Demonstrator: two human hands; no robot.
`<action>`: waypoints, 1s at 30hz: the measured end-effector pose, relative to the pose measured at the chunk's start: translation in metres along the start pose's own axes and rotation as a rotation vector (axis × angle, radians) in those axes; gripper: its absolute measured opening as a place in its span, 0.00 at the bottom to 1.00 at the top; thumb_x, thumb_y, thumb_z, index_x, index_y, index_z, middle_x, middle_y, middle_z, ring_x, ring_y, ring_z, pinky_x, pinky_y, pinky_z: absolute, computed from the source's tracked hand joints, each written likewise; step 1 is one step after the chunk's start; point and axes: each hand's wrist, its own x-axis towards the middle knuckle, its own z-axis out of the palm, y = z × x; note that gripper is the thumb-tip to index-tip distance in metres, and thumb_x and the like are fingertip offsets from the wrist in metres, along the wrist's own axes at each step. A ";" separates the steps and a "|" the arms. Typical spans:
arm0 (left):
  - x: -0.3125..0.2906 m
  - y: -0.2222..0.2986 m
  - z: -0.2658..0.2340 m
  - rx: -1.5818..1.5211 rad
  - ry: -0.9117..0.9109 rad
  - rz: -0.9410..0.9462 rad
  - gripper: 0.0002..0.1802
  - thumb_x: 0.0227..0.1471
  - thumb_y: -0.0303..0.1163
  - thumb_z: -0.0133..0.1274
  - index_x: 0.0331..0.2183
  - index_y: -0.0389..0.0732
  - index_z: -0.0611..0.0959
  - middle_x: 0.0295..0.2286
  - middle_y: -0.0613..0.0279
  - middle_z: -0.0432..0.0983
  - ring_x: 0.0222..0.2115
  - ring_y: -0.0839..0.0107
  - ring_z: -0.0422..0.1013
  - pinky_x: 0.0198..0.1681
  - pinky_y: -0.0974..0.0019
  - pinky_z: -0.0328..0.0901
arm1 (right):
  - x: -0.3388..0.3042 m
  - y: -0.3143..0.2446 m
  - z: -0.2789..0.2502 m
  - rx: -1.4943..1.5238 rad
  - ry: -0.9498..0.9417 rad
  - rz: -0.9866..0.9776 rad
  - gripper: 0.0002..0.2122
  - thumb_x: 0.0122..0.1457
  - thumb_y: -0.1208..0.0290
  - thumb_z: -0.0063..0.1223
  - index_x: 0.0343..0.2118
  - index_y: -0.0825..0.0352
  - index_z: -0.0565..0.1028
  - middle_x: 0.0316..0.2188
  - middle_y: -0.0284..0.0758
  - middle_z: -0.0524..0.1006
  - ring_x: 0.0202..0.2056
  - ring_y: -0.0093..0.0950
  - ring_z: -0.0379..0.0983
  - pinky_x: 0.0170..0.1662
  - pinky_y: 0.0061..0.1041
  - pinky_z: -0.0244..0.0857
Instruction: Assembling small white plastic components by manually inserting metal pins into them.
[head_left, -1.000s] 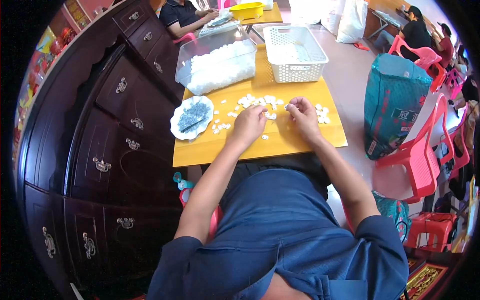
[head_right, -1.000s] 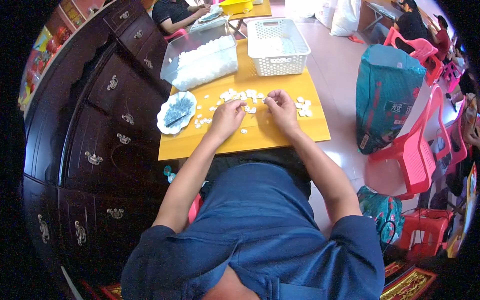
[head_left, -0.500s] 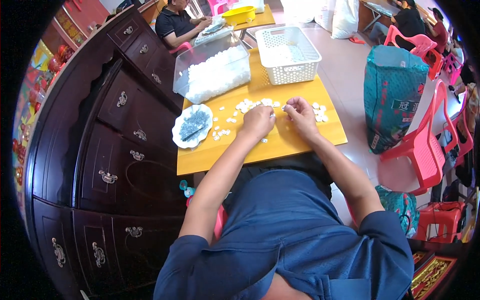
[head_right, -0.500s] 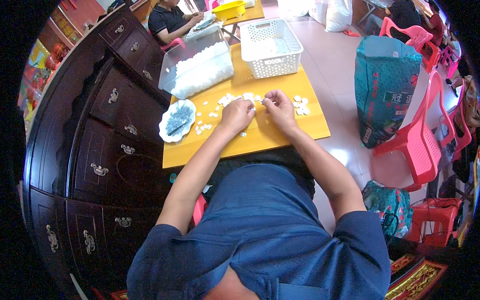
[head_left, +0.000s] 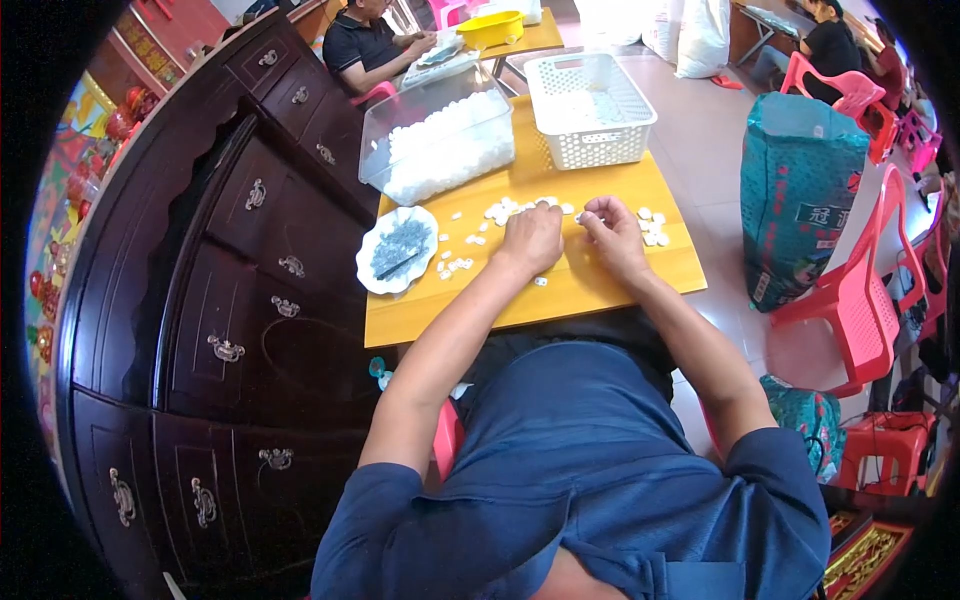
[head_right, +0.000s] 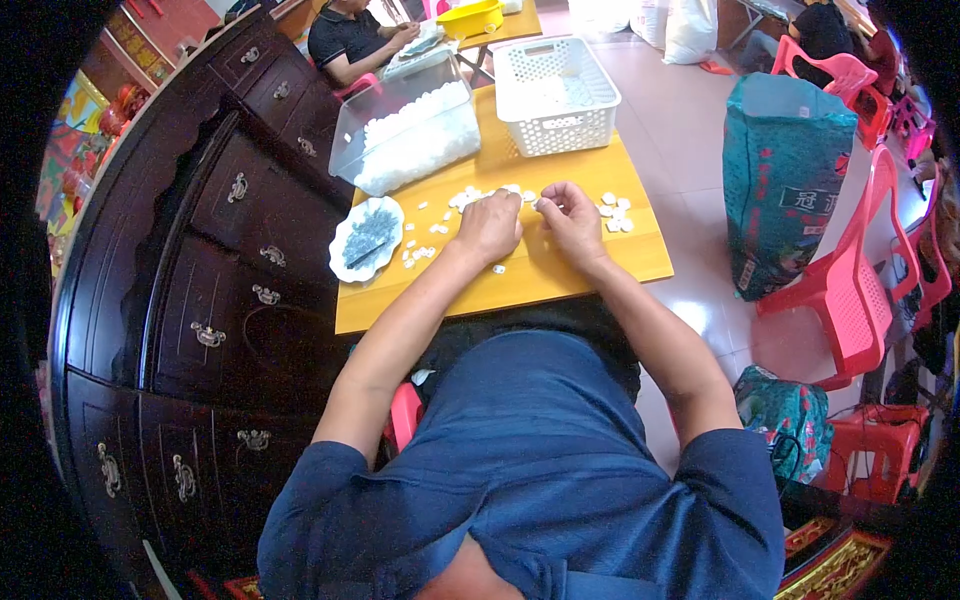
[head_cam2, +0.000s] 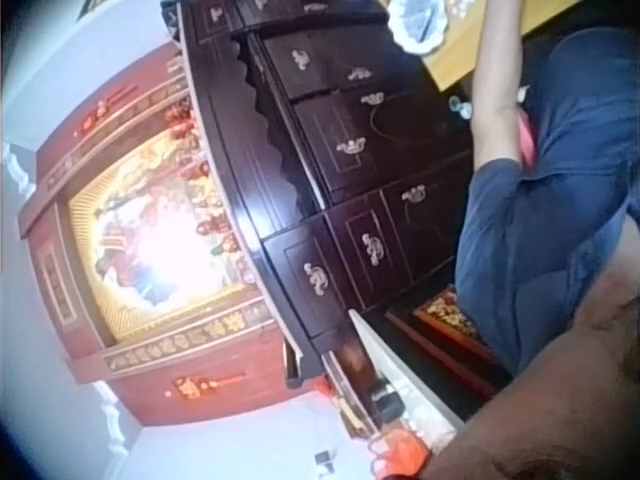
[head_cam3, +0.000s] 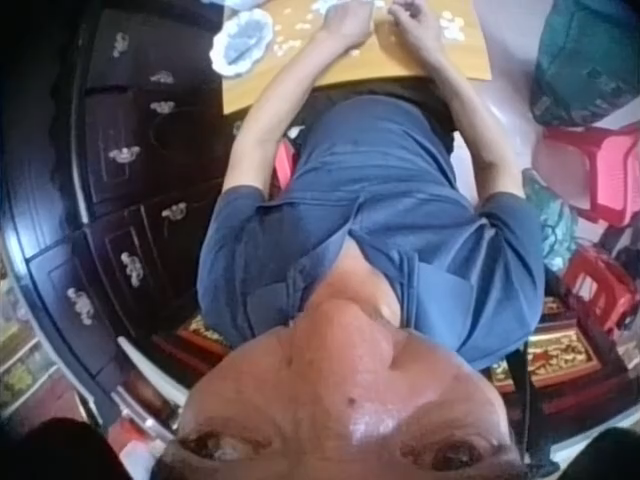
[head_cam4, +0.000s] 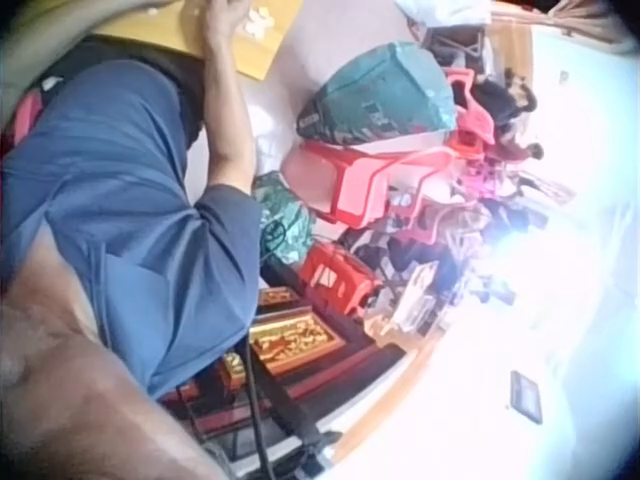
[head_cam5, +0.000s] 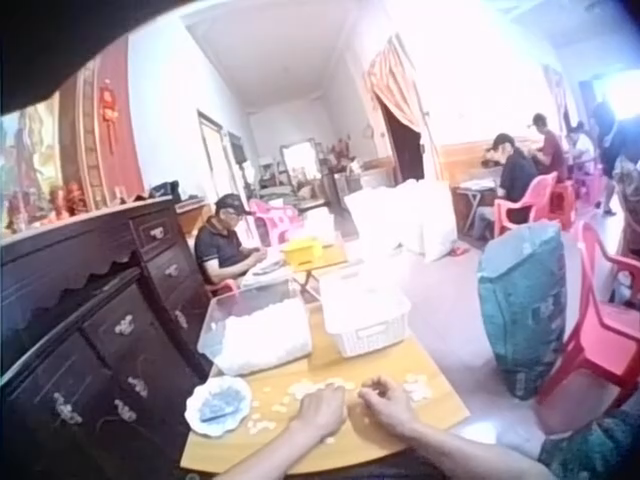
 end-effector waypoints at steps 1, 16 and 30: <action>0.001 0.000 0.000 -0.013 0.016 0.002 0.10 0.48 0.29 0.54 0.34 0.34 0.80 0.34 0.44 0.78 0.36 0.46 0.76 0.40 0.47 0.71 | 0.000 0.000 0.000 -0.002 0.000 -0.005 0.06 0.60 0.75 0.58 0.38 0.67 0.73 0.31 0.26 0.74 0.27 0.14 0.69 0.31 0.16 0.68; 0.004 -0.001 -0.006 0.076 -0.024 0.054 0.08 0.45 0.30 0.56 0.28 0.34 0.83 0.29 0.43 0.79 0.32 0.47 0.78 0.37 0.50 0.73 | -0.001 0.002 -0.002 -0.033 -0.011 -0.005 0.07 0.62 0.74 0.57 0.40 0.65 0.72 0.32 0.26 0.74 0.30 0.14 0.69 0.32 0.15 0.67; -0.049 -0.025 -0.026 -1.078 0.231 -0.455 0.07 0.60 0.30 0.47 0.37 0.38 0.77 0.24 0.57 0.78 0.21 0.70 0.74 0.23 0.67 0.67 | -0.007 -0.006 0.004 -0.018 -0.037 -0.015 0.07 0.61 0.73 0.58 0.40 0.67 0.73 0.32 0.27 0.75 0.30 0.15 0.70 0.32 0.17 0.68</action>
